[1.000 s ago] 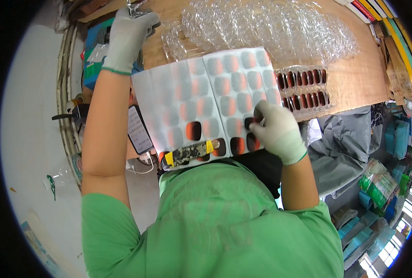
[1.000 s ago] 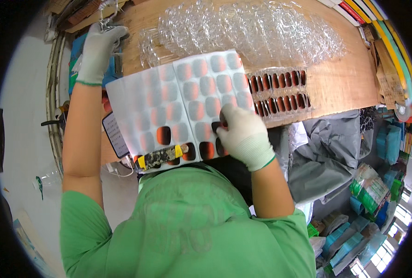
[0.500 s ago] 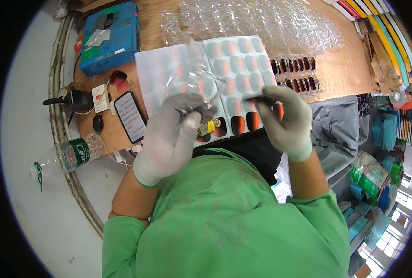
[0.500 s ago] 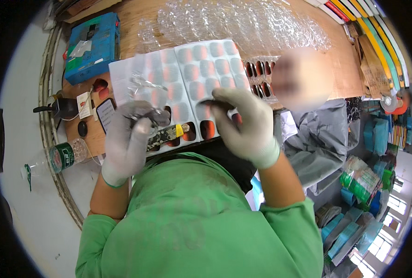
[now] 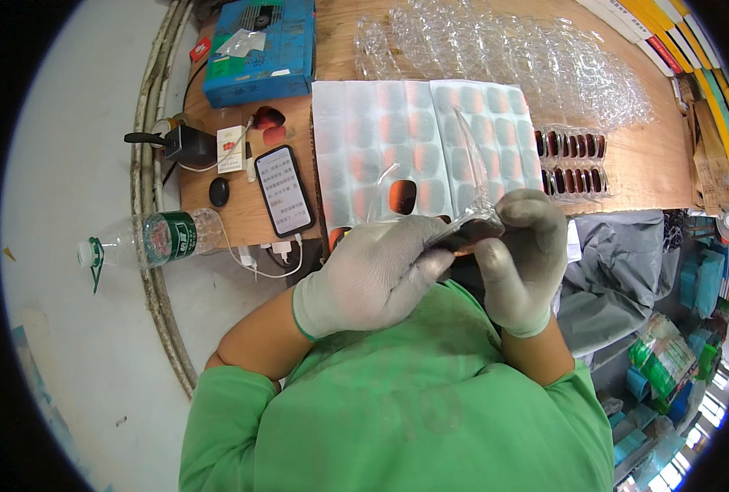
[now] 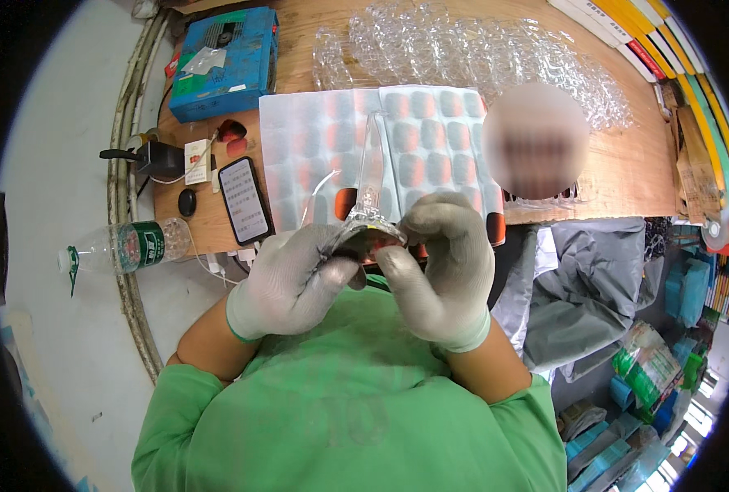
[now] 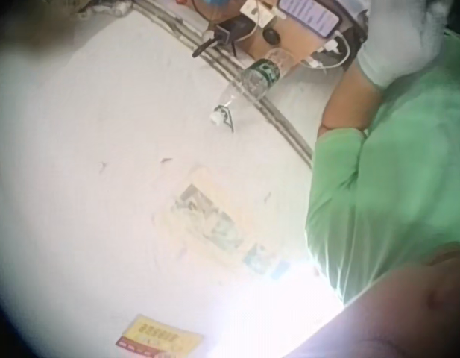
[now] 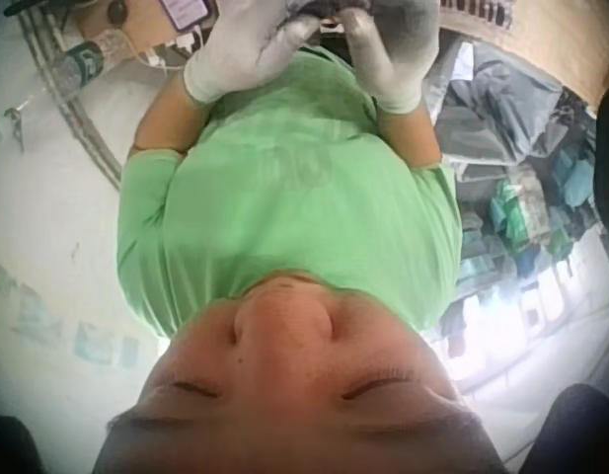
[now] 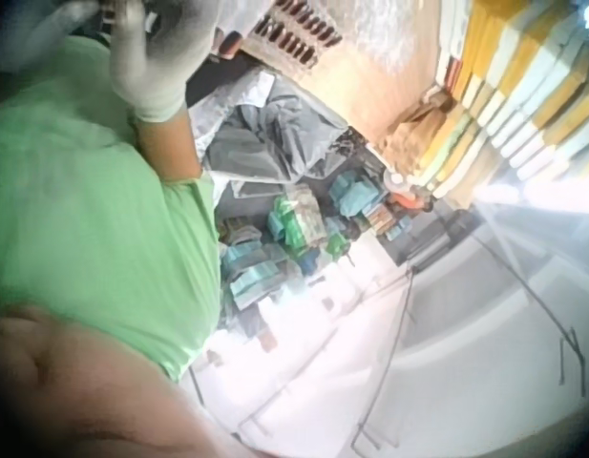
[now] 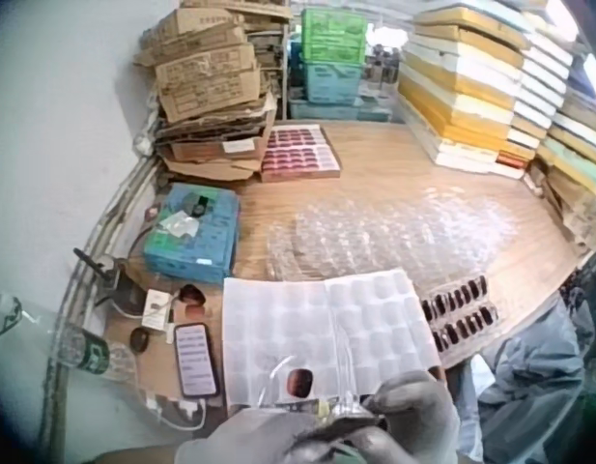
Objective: The person repeatedly picks small dark cylindrical objects from a white tray, places them into clear plastic holders, and arranges the filled holders on the table. The process continues with multiple units being handled one at a time.
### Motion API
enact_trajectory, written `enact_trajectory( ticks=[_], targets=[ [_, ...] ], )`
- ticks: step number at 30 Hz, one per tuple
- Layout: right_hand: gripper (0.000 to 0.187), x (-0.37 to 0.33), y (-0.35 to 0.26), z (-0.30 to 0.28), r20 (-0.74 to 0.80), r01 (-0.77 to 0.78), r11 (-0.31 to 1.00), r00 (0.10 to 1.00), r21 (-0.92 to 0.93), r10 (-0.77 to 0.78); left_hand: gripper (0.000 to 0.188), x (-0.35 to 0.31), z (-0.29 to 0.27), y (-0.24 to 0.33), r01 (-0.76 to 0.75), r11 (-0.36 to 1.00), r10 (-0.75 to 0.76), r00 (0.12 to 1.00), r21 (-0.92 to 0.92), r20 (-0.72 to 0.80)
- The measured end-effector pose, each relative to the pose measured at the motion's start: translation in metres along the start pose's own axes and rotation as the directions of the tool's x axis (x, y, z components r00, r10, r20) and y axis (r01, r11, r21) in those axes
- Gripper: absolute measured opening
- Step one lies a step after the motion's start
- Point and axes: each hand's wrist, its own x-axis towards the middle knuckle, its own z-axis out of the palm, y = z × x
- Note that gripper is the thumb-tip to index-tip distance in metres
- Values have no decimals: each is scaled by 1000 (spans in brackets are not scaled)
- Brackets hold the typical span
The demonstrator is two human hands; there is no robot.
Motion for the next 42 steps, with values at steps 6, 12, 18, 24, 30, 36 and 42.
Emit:
enact_trajectory(
  ticks=[6,12,18,24,30,36,42],
  targets=[
    [15,11,-7,-27,348,-211,973,909,-92,230,29,-3,-7,4,131,990,-122,980,-52,156],
    [14,15,-11,-27,302,-118,944,929,-309,215,29,0,2,4,85,990,-90,995,114,43],
    [17,16,-4,-29,292,-84,941,938,-327,185,24,7,10,1,17,995,-18,1000,95,0],
    [15,22,-30,-23,426,74,919,898,-388,108,25,0,-6,8,100,990,-108,992,104,70],
    [18,24,-36,-6,457,129,853,878,-506,139,26,-4,-12,9,13,992,-4,998,126,-67],
    [24,25,-35,-5,375,24,810,894,-586,245,28,-3,-4,17,65,965,-56,997,255,-44],
    [35,26,-25,-6,398,219,815,917,-537,15,29,7,-26,32,94,895,-238,927,435,290]
  ],
)
